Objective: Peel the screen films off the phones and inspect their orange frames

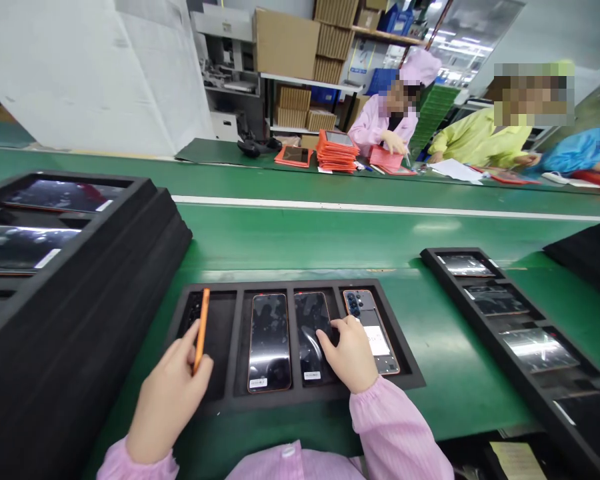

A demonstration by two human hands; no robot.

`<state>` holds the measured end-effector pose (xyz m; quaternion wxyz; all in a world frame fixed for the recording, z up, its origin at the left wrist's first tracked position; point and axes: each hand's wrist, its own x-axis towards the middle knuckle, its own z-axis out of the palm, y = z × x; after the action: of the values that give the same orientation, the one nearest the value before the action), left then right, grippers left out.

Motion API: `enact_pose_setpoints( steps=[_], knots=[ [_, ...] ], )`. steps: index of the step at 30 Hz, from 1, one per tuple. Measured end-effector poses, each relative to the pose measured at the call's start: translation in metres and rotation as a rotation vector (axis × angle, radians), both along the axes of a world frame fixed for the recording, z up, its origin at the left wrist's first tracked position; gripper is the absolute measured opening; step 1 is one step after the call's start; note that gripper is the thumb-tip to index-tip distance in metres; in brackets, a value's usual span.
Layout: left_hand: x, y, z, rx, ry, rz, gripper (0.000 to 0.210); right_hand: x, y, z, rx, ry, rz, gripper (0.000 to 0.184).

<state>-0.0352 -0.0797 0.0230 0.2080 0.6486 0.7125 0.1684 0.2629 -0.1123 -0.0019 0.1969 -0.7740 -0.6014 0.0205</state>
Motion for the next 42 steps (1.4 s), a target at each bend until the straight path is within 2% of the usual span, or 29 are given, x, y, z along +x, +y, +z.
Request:
enact_pose_setpoints(
  steps=[3,5,7,9,12,15,18,21,23,25,28,31,35,39,42],
  knots=[
    [0.016,0.002,-0.011,-0.077,0.035,-0.111,0.057,0.000,-0.001,0.002,0.012,0.270,-0.035,0.026],
    [0.018,0.003,-0.018,-0.105,0.088,-0.133,0.055,-0.003,-0.002,0.006,-0.048,0.489,-0.021,0.033],
    [0.014,0.003,-0.024,-0.117,0.126,-0.127,0.052,-0.006,-0.001,0.010,-0.096,0.615,0.006,0.037],
    [0.011,0.003,-0.027,-0.091,0.143,-0.135,0.050,-0.007,0.000,0.016,-0.079,0.574,0.004,0.032],
    [0.017,0.005,-0.030,0.007,0.173,-0.173,0.050,-0.003,0.001,0.026,0.032,0.351,-0.026,0.020],
    [0.037,0.010,-0.029,0.069,0.204,-0.235,0.054,-0.004,0.002,0.032,0.127,0.153,-0.036,0.008],
    [0.064,0.018,-0.026,0.095,0.223,-0.313,0.055,-0.019,0.003,0.028,0.070,0.064,-0.020,0.016],
    [0.089,0.026,-0.023,0.109,0.248,-0.411,0.054,-0.038,0.006,0.013,-0.088,0.078,0.016,0.031],
    [0.101,0.031,-0.020,0.094,0.282,-0.490,0.052,-0.045,0.007,0.002,-0.135,0.114,0.034,0.036],
    [0.107,0.036,-0.017,0.065,0.316,-0.555,0.050,-0.044,0.005,-0.007,-0.086,0.168,0.076,0.036],
    [0.110,0.042,-0.013,0.019,0.326,-0.591,0.052,-0.036,-0.003,-0.016,0.066,0.269,0.175,0.033],
    [0.109,0.051,-0.006,-0.082,0.304,-0.564,0.056,-0.032,-0.012,-0.019,0.128,0.332,0.255,0.030],
    [0.118,0.067,0.002,-0.216,0.253,-0.571,0.062,-0.035,-0.016,-0.018,0.072,0.341,0.269,0.030],
    [0.131,0.075,0.001,-0.159,0.228,-0.569,0.059,-0.038,-0.013,-0.016,0.006,0.361,0.243,0.031],
    [0.134,0.078,-0.003,-0.116,0.220,-0.566,0.066,-0.037,-0.012,-0.013,-0.036,0.389,0.245,0.031]
  ],
)
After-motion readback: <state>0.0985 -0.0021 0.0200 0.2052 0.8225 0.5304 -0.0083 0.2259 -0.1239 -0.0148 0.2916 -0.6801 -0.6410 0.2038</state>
